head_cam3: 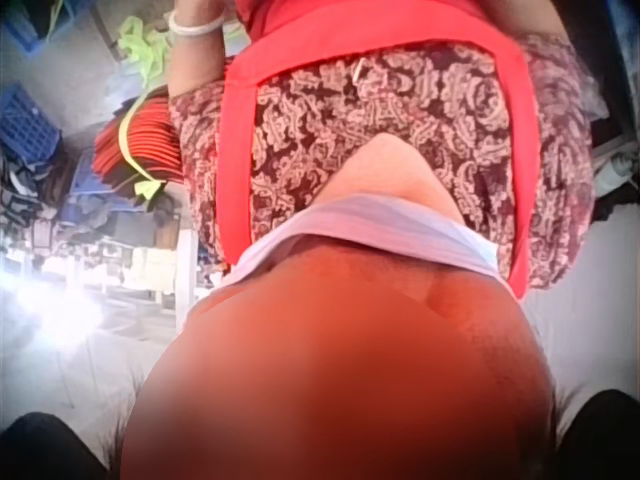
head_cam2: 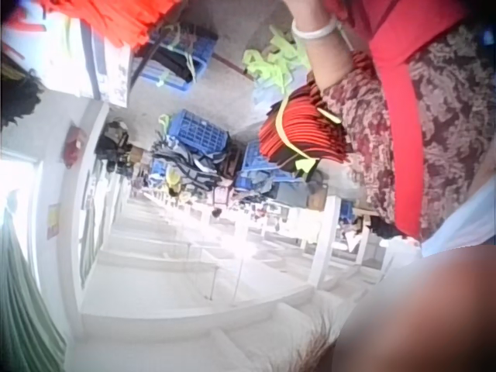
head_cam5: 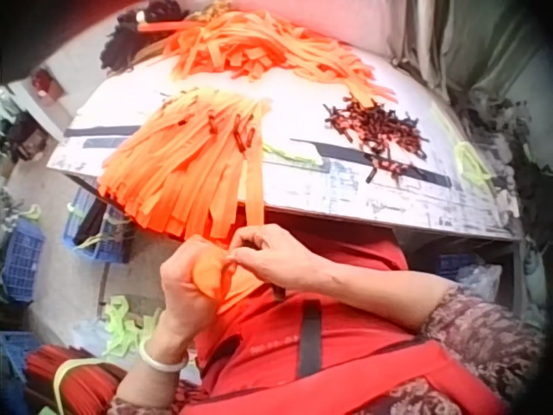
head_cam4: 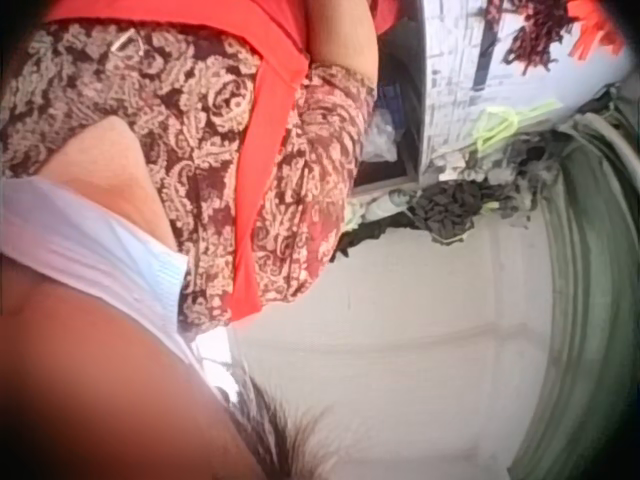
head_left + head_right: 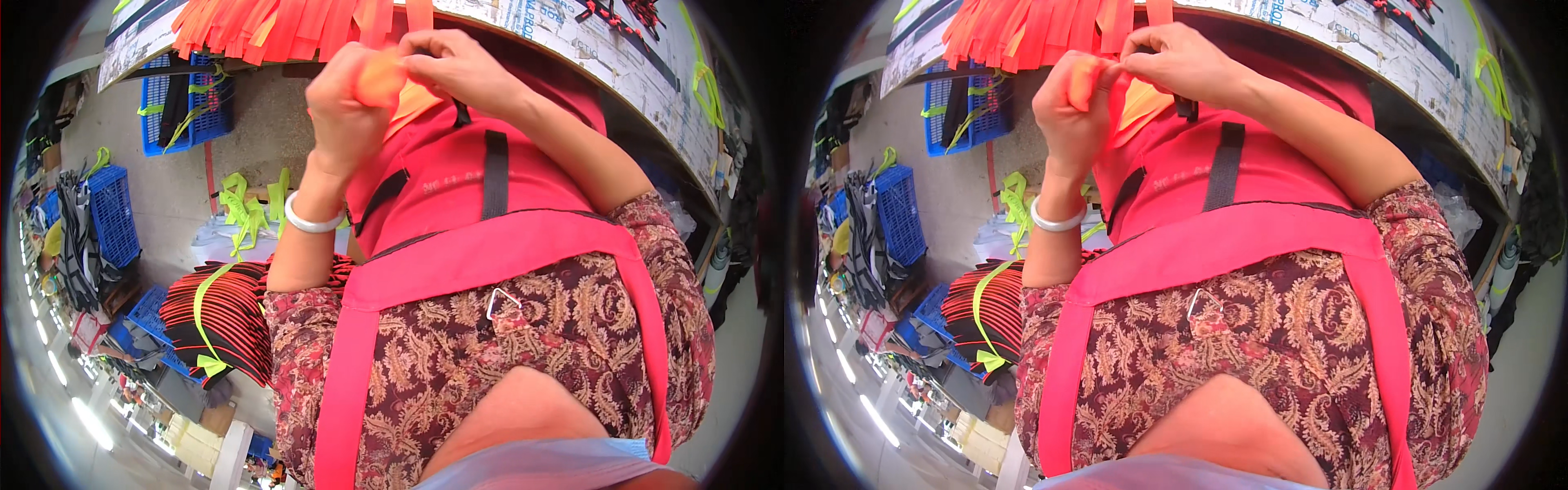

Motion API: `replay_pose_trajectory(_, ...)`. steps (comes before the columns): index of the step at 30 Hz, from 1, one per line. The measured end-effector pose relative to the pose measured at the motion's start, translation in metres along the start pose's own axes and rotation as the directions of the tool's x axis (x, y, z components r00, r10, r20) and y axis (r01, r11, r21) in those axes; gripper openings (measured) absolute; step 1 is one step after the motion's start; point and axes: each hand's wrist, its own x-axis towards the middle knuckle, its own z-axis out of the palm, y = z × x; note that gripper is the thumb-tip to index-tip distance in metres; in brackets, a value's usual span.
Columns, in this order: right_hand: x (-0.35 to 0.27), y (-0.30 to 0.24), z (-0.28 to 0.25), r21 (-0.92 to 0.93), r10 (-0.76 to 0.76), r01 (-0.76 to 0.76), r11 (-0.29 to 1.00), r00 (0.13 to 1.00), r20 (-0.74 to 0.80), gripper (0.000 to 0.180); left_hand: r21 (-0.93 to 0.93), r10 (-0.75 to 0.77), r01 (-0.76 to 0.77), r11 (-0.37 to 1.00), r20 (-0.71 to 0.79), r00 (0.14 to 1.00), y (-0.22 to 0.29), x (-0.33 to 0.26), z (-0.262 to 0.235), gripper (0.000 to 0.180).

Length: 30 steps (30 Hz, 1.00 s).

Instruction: Manually attaching black plastic clips to orange fabric safety straps at a factory workstation.

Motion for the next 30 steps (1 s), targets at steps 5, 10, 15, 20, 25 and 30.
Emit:
replay_pose_trajectory(5,0.004,0.006,-0.001,0.139,0.084,-0.08,0.987,0.996,-0.019,0.029,-0.179,-0.175,0.162,0.97,-0.06,0.983,0.009,0.009,-0.003,0.008)
replay_pose_trajectory(10,0.012,-0.011,0.001,0.003,-0.129,0.132,0.991,0.974,-0.187,0.02,-0.406,-0.482,0.607,0.683,0.374,0.792,0.015,0.007,0.002,0.011)
replay_pose_trajectory(15,0.015,-0.006,0.003,-0.042,-0.269,0.268,0.962,0.92,-0.284,0.02,-0.44,-0.531,0.677,0.59,0.42,0.736,0.017,0.01,0.01,0.008)
replay_pose_trajectory(20,0.022,0.004,-0.002,-0.151,-0.431,0.405,0.902,0.825,-0.365,0.019,-0.46,-0.526,0.742,0.487,0.524,0.67,0.01,0.008,0.025,0.008)
replay_pose_trajectory(25,0.018,-0.006,0.006,-0.191,-0.457,0.415,0.89,0.816,-0.354,0.019,-0.552,-0.546,0.741,0.382,0.512,0.663,0.005,0.005,0.022,0.01)
replay_pose_trajectory(30,0.02,-0.003,-0.001,0.055,-0.273,0.314,0.948,0.889,-0.367,0.018,-0.468,-0.499,0.725,0.506,0.527,0.688,0.005,0.005,0.017,0.008)
